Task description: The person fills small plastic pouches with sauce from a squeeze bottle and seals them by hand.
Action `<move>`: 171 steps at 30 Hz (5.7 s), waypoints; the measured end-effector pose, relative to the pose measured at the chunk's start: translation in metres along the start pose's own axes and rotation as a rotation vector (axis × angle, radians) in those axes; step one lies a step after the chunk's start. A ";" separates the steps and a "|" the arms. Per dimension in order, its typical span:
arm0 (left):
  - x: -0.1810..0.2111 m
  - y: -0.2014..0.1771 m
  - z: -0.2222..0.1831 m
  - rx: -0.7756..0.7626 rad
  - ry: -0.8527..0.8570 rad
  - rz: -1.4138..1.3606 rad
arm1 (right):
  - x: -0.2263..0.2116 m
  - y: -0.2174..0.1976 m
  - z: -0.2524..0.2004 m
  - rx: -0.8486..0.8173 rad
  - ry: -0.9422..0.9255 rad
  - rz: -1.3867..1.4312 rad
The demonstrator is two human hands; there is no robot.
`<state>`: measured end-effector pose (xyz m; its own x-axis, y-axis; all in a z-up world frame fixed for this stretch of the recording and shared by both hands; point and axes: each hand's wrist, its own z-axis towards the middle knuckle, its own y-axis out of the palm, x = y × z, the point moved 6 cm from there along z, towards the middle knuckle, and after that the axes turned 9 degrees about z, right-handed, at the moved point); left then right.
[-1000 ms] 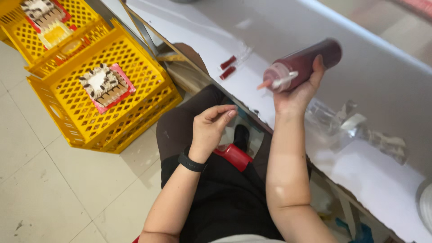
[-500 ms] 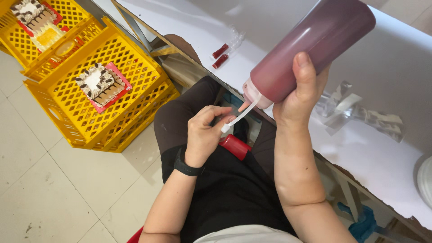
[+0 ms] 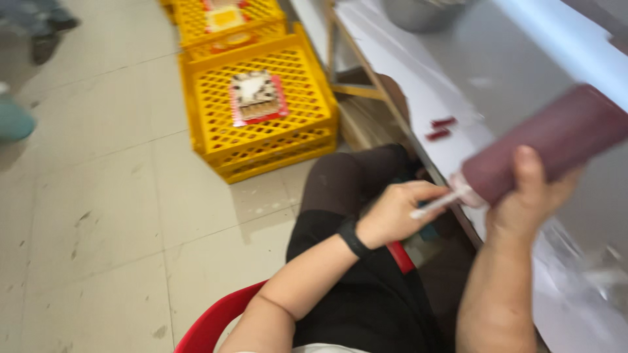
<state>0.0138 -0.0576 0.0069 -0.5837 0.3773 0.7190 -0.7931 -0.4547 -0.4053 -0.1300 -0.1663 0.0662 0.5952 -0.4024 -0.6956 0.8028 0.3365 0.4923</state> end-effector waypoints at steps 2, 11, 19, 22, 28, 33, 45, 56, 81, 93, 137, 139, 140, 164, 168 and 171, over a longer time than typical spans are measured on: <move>-0.014 0.006 0.007 -0.029 -0.183 -0.202 | 0.006 0.004 0.000 -0.030 0.075 0.069; -0.024 0.010 0.005 -0.111 -0.278 -0.569 | 0.028 0.004 0.013 -0.016 0.183 0.043; -0.053 0.017 0.001 -0.198 -0.629 -0.614 | 0.043 0.006 0.012 0.090 0.287 0.058; -0.036 0.015 0.002 -0.181 -0.425 -0.742 | 0.036 0.005 0.015 0.100 0.297 0.044; -0.050 0.026 0.005 -0.165 -0.739 -0.601 | 0.030 0.002 0.012 0.098 0.328 0.041; -0.023 0.021 0.004 -0.262 -0.612 -0.838 | 0.028 -0.013 0.012 0.129 0.297 0.015; -0.028 0.036 -0.001 -0.214 -0.557 -0.889 | 0.023 -0.017 0.013 0.101 0.226 -0.064; -0.041 0.036 -0.002 -0.174 -0.542 -0.770 | 0.027 -0.017 0.011 0.077 0.204 -0.062; -0.048 0.047 -0.003 -0.258 -0.625 -0.872 | 0.018 -0.014 0.004 0.078 0.229 -0.055; -0.031 0.031 0.015 -0.354 -0.496 -0.652 | -0.003 0.013 0.008 -0.143 0.130 -0.175; -0.040 0.036 0.019 -0.291 -0.418 -0.761 | -0.003 0.006 0.024 -0.005 0.121 -0.163; -0.040 0.037 0.018 -0.300 -0.420 -0.770 | -0.002 0.003 0.026 0.009 0.129 -0.155; -0.041 0.038 0.018 -0.307 -0.446 -0.779 | -0.002 0.000 0.027 0.024 0.138 -0.147; -0.066 0.007 0.022 -0.337 -0.435 -0.924 | 0.065 -0.073 0.043 0.316 0.512 0.598; -0.115 -0.008 0.077 -0.171 -0.434 -0.659 | 0.107 -0.114 0.049 0.605 0.702 0.808; -0.146 0.009 0.137 -0.217 -0.354 -0.331 | 0.129 -0.136 0.058 0.687 0.688 1.029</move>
<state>0.1155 -0.2276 -0.0241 -0.2316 0.1603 0.9595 -0.9646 -0.1661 -0.2051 -0.1606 -0.3134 -0.0603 0.9405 0.3213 0.1102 0.0037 -0.3341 0.9425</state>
